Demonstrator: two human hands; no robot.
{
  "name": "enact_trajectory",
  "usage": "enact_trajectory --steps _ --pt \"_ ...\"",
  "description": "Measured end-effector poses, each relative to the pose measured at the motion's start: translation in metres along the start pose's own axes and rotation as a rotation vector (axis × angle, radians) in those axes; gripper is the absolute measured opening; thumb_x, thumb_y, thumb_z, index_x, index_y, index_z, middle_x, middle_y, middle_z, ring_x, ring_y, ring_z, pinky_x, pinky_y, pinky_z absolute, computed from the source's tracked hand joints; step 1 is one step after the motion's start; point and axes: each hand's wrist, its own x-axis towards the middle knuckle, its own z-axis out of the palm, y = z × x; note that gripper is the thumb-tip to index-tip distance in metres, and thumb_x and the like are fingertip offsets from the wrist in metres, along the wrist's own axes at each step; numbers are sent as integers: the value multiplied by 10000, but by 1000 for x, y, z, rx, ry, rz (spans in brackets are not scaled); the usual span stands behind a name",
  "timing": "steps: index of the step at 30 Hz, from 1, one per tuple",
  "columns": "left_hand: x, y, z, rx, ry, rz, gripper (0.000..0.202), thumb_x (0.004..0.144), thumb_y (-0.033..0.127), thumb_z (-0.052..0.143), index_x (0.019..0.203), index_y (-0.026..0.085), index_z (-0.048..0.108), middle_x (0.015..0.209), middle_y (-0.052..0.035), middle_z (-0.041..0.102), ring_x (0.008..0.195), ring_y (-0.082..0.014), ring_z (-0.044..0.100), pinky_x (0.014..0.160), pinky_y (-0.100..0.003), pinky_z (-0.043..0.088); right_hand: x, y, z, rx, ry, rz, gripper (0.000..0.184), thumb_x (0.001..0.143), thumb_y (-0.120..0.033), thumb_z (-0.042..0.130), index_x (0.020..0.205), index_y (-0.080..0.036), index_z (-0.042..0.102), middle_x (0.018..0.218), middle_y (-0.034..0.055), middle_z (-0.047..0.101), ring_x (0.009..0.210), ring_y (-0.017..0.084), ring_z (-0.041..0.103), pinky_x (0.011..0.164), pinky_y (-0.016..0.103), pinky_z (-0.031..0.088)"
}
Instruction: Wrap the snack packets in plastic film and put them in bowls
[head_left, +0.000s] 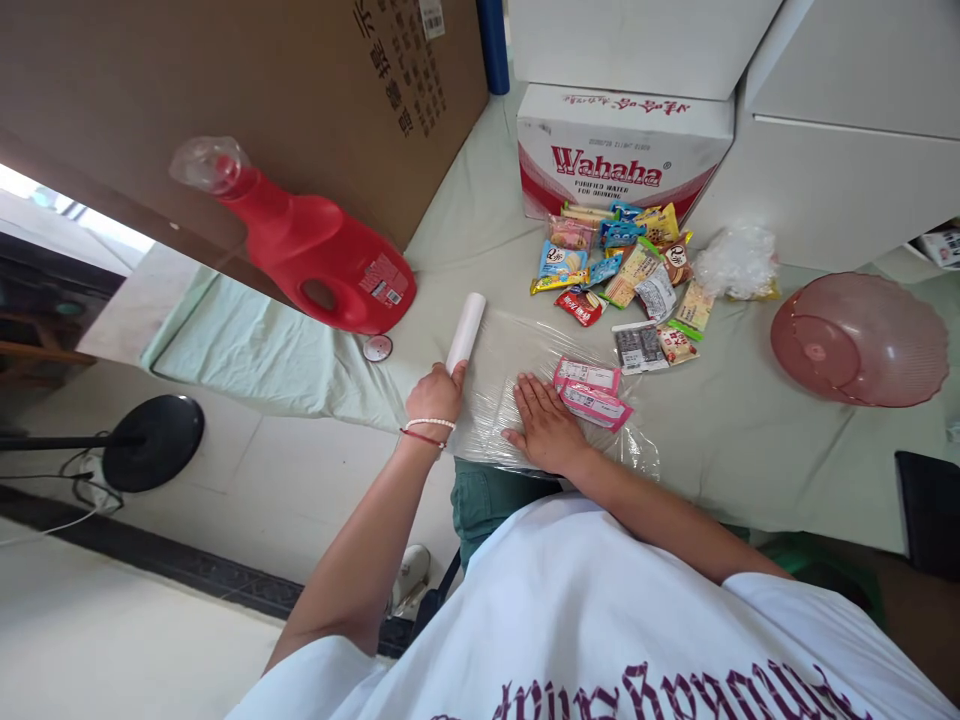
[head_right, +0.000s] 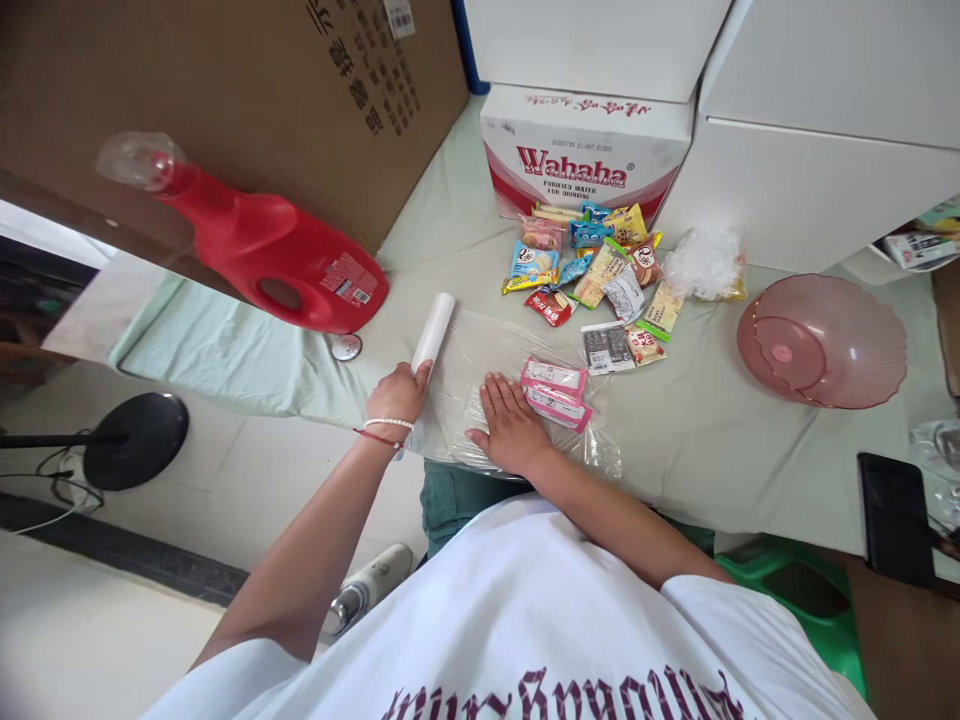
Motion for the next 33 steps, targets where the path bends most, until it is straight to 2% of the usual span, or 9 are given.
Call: enact_trajectory --steps 8,13,17,19,22,26,29,31,33 --pt "4 8 4 18 42 -46 674 1028 673 254 1214 148 634 1116 -242 761 1052 -390 740 841 -462 557 0 1 3 32 10 -3 783 1070 -537 413 1617 19 339 1727 242 200 1635 325 146 1331 522 130" --pt "11 -11 -30 57 155 -235 648 1059 541 213 1349 70 550 1212 -314 710 1128 -442 709 871 -531 545 -6 4 1 41 13 6 786 1065 -533 423 1618 20 341 1723 244 212 1634 326 152 1333 514 125" --pt "6 -9 -47 79 198 -126 650 1030 602 327 1405 106 518 1195 -273 724 1114 -441 709 891 -529 533 -9 6 -1 50 26 2 795 1057 -527 444 1610 35 347 1716 258 216 1628 345 168 1330 524 129" --pt "3 0 -42 78 181 -63 613 1032 580 332 1360 109 549 1203 -270 716 1105 -431 708 887 -516 531 -9 6 -1 50 27 -6 795 1057 -515 451 1602 55 350 1713 267 216 1627 353 167 1333 517 122" --pt "5 4 -29 78 174 -70 532 1041 459 320 1340 87 555 1265 -284 677 1123 -423 695 906 -522 520 -9 6 -1 64 27 -19 779 1055 -497 463 1605 44 353 1719 248 218 1629 345 160 1338 498 116" --pt "16 -22 -17 112 247 -73 570 1003 353 391 1491 61 426 1340 -297 612 1177 -426 659 960 -568 501 -9 6 -3 100 25 -8 746 1048 -479 491 1605 3 377 1720 227 240 1630 331 169 1336 505 134" --pt "21 -43 -10 112 328 -32 582 958 372 495 1463 84 472 1370 -287 577 1271 -448 580 1011 -614 474 -6 5 -6 127 21 -5 703 1055 -454 483 1591 -6 407 1709 226 277 1621 331 205 1333 511 157" --pt "17 -45 -3 42 424 59 555 932 369 546 1402 75 525 1417 -294 528 1351 -461 499 1064 -640 440 -2 5 -10 152 21 -2 666 1059 -435 480 1576 -17 434 1698 228 307 1613 331 229 1328 521 175" --pt "5 -33 8 -131 506 258 472 945 348 541 1332 80 569 1403 -277 524 1366 -418 489 1107 -611 435 2 6 -15 186 23 5 613 1058 -410 490 1544 -35 480 1676 232 361 1598 333 266 1316 534 200"
